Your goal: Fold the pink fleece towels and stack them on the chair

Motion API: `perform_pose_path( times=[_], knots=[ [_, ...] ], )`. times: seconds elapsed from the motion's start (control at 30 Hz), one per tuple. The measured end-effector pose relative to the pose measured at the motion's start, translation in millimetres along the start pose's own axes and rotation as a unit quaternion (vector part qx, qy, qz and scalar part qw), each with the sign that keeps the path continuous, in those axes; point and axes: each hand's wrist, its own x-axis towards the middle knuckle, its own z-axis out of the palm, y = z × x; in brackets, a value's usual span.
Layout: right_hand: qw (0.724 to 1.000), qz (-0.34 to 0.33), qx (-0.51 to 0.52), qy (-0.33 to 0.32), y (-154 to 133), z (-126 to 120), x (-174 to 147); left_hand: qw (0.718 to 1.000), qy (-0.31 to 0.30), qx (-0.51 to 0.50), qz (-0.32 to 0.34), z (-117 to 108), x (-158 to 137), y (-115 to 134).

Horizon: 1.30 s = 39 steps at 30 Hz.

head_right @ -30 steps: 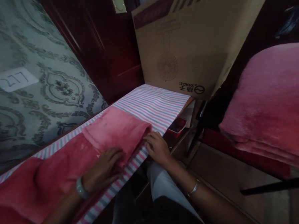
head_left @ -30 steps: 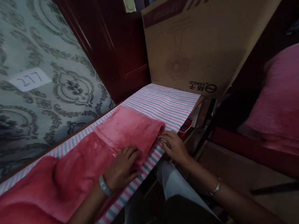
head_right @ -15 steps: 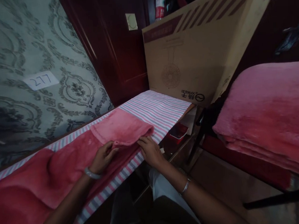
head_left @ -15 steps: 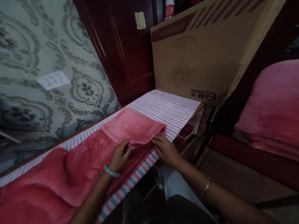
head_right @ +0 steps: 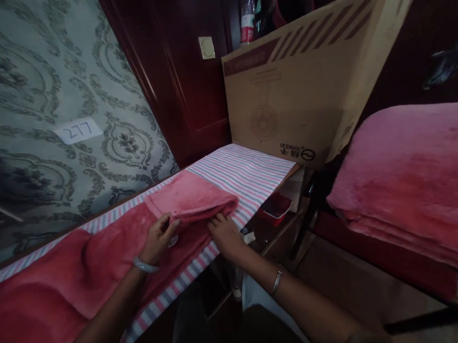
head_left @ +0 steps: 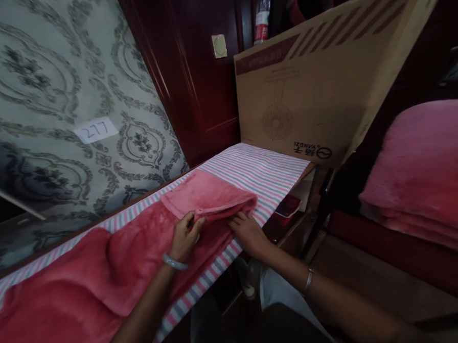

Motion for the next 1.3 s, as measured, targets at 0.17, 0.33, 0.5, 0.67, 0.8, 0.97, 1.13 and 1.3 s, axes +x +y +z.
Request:
perform_pose_path(
  times=[0.17, 0.33, 0.5, 0.67, 0.8, 0.97, 1.13, 1.3],
  knots=[
    [0.999, 0.026, -0.024, -0.019, 3.2, -4.3, 6.7, 1.000, -0.008, 0.002, -0.007, -1.5, -0.7, 0.5],
    [1.000, 0.025, -0.015, 0.009, 7.2, 0.9, -7.0, 0.999, -0.027, 0.018, 0.004, -1.2, -6.0, -1.5],
    [0.994, 0.044, 0.045, 0.095, 12.8, 3.7, -14.8, 0.999, -0.031, 0.007, 0.016, -0.6, -11.1, -2.8],
    [0.992, 0.016, 0.046, 0.121, 15.5, 4.9, -10.6, 0.999, -0.007, -0.042, -0.022, -1.3, -11.1, -2.6],
    [0.987, 0.001, 0.053, 0.154, 19.2, 7.6, -10.8, 0.999, -0.007, -0.047, -0.019, -2.4, -11.8, -1.6],
    [0.991, 0.000, 0.011, 0.137, 21.4, 2.6, -5.7, 1.000, -0.013, -0.016, -0.016, -4.1, -11.6, 0.4],
    [0.995, 0.012, -0.025, 0.097, 21.5, -9.9, 3.0, 0.996, -0.027, 0.058, 0.057, -4.0, -13.2, 0.5],
    [0.990, -0.021, -0.035, 0.132, 28.4, -5.5, -3.4, 0.971, -0.116, 0.128, 0.168, -3.8, -25.5, -3.3]
  ],
)
